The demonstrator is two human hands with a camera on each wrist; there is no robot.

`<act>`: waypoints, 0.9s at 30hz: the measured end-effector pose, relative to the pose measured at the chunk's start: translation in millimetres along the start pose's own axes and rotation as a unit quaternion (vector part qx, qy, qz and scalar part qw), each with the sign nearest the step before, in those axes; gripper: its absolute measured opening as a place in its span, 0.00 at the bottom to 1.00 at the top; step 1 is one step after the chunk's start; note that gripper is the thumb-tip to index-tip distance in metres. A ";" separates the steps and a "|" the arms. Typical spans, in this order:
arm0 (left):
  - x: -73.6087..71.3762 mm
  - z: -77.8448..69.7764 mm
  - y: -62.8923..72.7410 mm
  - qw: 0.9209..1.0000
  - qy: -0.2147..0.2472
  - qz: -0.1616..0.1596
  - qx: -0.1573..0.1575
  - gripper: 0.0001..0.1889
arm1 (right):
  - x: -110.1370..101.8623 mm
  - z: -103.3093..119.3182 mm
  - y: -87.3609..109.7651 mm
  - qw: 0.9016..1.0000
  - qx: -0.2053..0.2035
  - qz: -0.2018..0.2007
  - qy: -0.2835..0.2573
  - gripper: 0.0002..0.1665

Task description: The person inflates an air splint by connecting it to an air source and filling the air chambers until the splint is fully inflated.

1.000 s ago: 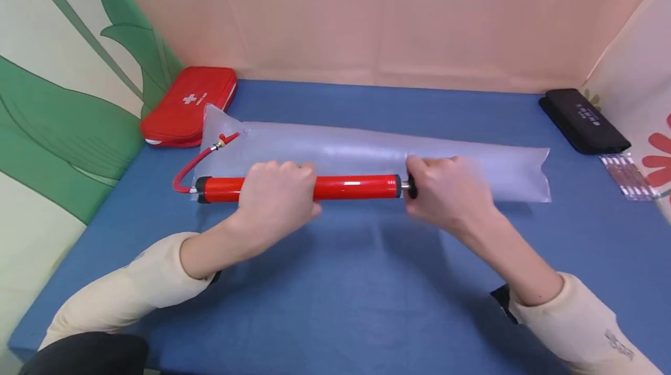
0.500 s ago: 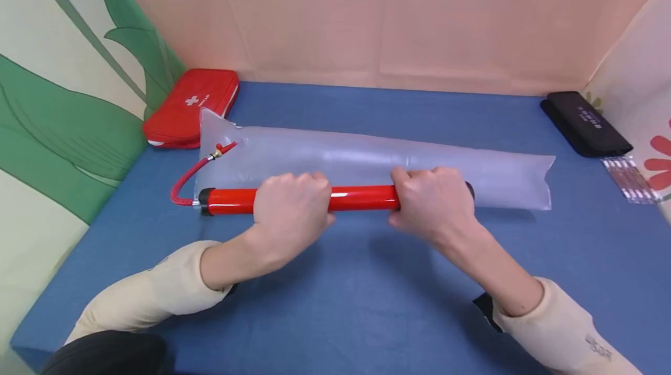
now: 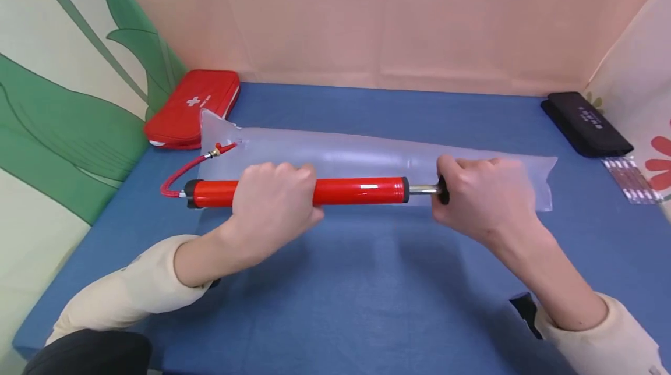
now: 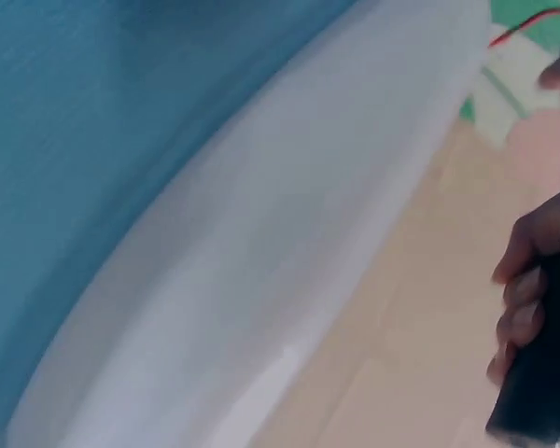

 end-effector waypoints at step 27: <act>-23.9 -24.3 -0.1 0.995 -0.056 -0.078 -0.016 0.19 | 0.0 22.3 -17.3 1.000 -0.011 -0.002 -0.020 0.12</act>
Point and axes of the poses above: each hand's wrist, its own y-axis away from the middle knuckle, its own x-axis out of the palm, z = x × y, the point moved 8 cm from there along -y, towards the middle knuckle, and after that the axes turned 2 degrees about z, right-handed, at the moved point
